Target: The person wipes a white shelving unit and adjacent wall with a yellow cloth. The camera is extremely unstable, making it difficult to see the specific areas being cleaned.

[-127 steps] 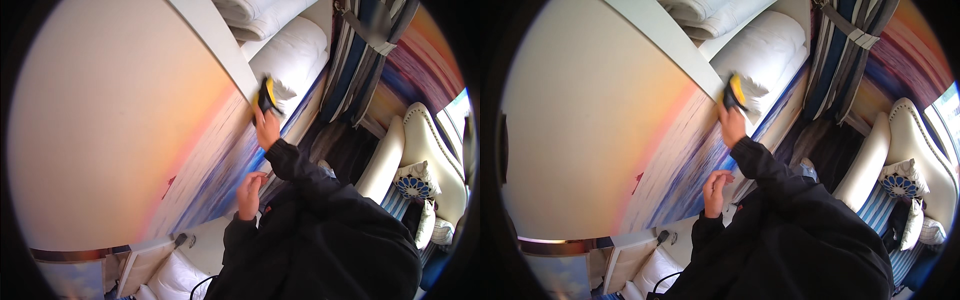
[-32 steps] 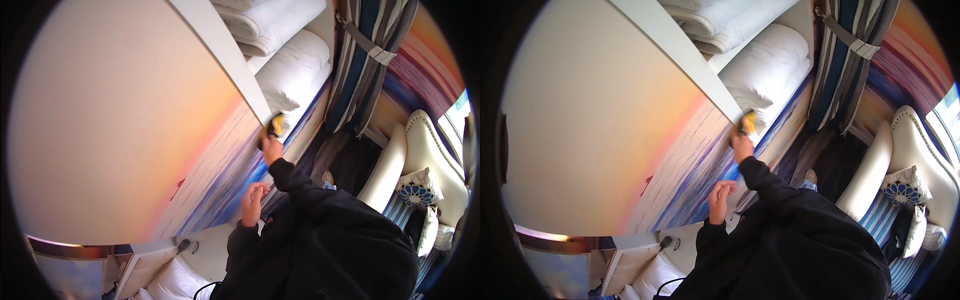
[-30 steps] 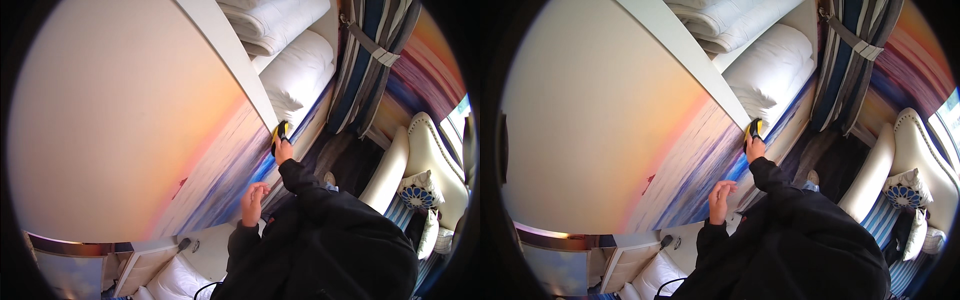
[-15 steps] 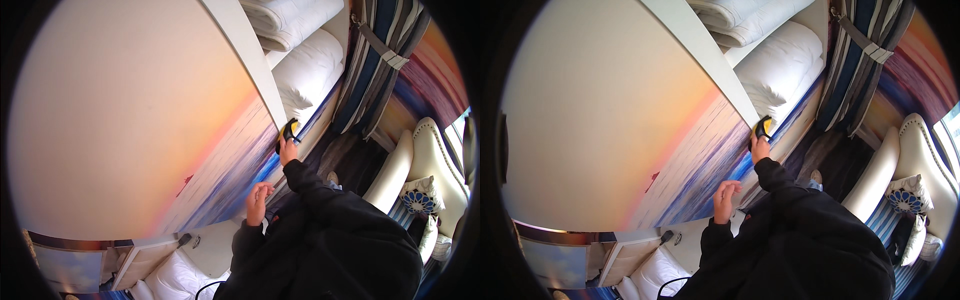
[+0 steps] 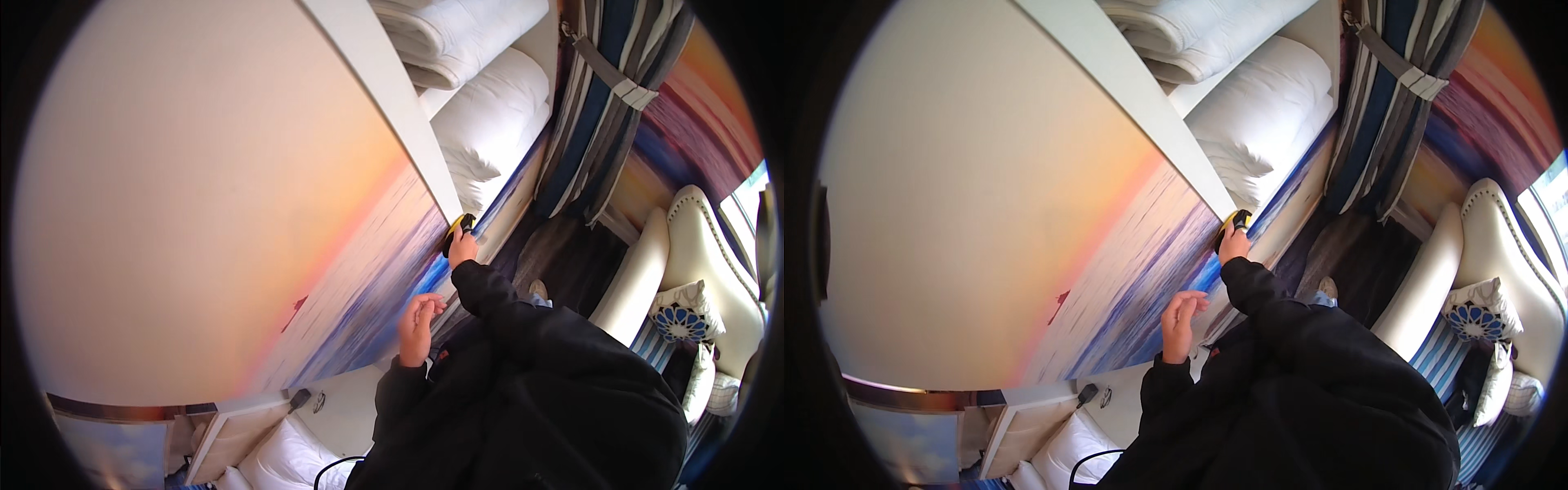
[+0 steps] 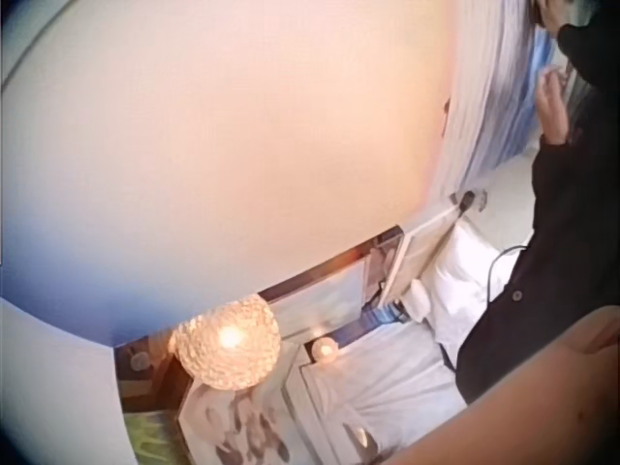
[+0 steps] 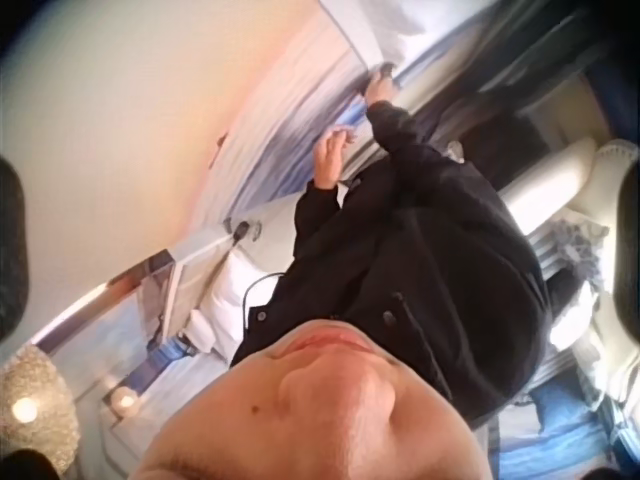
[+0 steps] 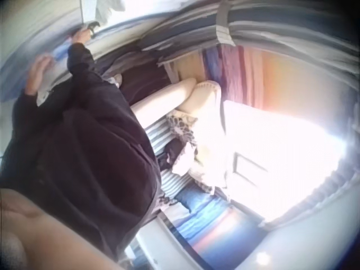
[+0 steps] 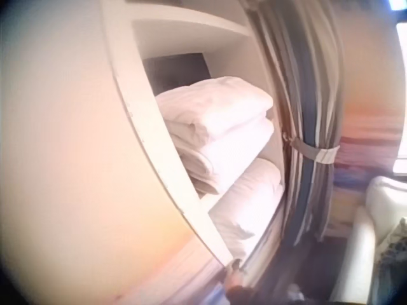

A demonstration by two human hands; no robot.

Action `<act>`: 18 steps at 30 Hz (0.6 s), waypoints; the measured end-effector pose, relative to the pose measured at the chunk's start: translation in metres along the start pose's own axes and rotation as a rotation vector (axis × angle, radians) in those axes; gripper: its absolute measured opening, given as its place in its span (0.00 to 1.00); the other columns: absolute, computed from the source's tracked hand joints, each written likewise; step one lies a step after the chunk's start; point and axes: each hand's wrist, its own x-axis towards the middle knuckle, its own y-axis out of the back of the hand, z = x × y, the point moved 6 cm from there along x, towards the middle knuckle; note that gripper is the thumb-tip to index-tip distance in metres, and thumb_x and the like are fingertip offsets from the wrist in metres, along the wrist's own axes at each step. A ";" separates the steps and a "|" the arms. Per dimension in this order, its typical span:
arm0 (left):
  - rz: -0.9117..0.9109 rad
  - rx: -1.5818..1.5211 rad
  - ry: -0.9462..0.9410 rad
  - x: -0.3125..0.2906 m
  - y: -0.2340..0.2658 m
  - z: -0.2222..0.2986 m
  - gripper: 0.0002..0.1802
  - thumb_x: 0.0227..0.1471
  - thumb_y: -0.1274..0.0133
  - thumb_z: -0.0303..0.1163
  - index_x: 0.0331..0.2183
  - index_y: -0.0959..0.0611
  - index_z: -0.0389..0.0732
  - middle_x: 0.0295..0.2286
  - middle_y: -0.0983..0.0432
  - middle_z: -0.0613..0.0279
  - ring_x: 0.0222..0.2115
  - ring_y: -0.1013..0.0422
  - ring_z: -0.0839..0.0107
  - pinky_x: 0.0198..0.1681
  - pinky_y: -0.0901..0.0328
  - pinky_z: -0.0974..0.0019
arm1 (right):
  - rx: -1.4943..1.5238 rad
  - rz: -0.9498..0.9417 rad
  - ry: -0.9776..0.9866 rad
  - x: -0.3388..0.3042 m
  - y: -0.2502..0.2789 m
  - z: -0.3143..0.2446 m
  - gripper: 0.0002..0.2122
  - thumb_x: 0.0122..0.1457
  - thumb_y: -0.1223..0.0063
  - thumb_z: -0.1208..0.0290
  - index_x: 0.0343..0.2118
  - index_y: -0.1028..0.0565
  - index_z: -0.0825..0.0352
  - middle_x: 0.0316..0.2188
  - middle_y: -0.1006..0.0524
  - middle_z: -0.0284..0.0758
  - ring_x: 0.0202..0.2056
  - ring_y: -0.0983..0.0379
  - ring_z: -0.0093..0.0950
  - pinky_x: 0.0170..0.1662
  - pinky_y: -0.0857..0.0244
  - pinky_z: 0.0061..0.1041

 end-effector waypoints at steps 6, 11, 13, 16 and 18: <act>0.025 0.010 0.039 -0.006 0.004 -0.029 0.11 0.63 0.56 0.30 0.39 0.23 0.33 0.31 0.26 0.65 0.35 0.31 0.77 0.43 0.36 0.74 | 0.332 -0.134 0.328 -0.069 0.043 -0.187 0.15 0.63 0.56 0.73 0.50 0.30 0.75 0.51 0.31 0.58 0.51 0.32 0.54 0.47 0.34 0.38; 0.066 0.022 -0.004 -0.007 0.007 -0.018 0.11 0.61 0.56 0.29 0.38 0.21 0.34 0.32 0.23 0.63 0.32 0.30 0.76 0.39 0.37 0.72 | 0.345 -0.092 0.379 -0.044 0.013 -0.119 0.26 0.62 0.56 0.75 0.64 0.45 0.64 0.56 0.39 0.55 0.58 0.46 0.50 0.56 0.42 0.35; 0.075 0.041 -0.031 -0.002 0.008 -0.011 0.12 0.61 0.56 0.30 0.38 0.20 0.34 0.31 0.23 0.61 0.32 0.30 0.76 0.40 0.36 0.71 | 0.127 0.060 0.181 -0.004 -0.012 -0.024 0.16 0.65 0.58 0.61 0.38 0.24 0.71 0.28 0.24 0.57 0.33 0.26 0.53 0.38 0.35 0.45; 0.056 0.056 -0.028 0.005 0.009 -0.011 0.12 0.62 0.57 0.30 0.38 0.21 0.34 0.32 0.24 0.59 0.34 0.30 0.74 0.43 0.36 0.70 | 0.468 -0.080 -0.160 0.062 -0.042 0.105 0.19 0.60 0.52 0.58 0.27 0.26 0.75 0.17 0.29 0.35 0.20 0.28 0.27 0.22 0.37 0.33; 0.072 0.018 -0.028 0.003 0.006 -0.014 0.12 0.61 0.56 0.30 0.38 0.21 0.34 0.31 0.23 0.60 0.34 0.30 0.75 0.42 0.37 0.71 | 0.705 -0.082 -0.298 0.065 -0.040 0.097 0.19 0.60 0.51 0.59 0.25 0.27 0.75 0.18 0.27 0.35 0.20 0.28 0.28 0.22 0.38 0.34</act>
